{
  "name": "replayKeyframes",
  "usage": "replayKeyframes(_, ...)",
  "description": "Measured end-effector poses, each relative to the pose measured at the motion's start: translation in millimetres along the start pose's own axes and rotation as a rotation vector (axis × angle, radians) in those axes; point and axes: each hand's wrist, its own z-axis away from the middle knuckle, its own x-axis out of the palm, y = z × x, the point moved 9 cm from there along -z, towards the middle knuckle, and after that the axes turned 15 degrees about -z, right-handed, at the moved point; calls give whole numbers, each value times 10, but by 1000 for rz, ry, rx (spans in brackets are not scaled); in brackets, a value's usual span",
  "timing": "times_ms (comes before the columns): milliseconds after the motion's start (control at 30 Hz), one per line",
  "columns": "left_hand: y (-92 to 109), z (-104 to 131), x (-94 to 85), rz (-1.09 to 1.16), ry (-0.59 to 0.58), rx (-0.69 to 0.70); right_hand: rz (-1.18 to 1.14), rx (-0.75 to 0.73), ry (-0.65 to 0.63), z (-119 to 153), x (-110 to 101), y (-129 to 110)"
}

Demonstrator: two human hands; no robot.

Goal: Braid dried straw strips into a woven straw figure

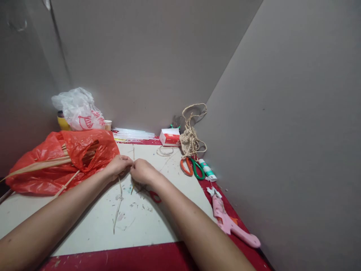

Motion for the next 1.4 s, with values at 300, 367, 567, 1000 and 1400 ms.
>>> replayKeyframes(300,-42,-46,25,143,-97,-23,112,-122,83,265,204,-112)
replayKeyframes(367,-53,-50,14,164,-105,-33,-130,-79,66,255,77,-71)
replayKeyframes(567,-31,-5,-21,196,-117,-48,-943,271,86,24,-51,357)
replayKeyframes(1000,128,72,-153,92,-65,18,-1161,354,-409,-134,354,307)
replayKeyframes(1400,204,33,-164,-293,-121,83,-1062,255,-28,-339,298,498)
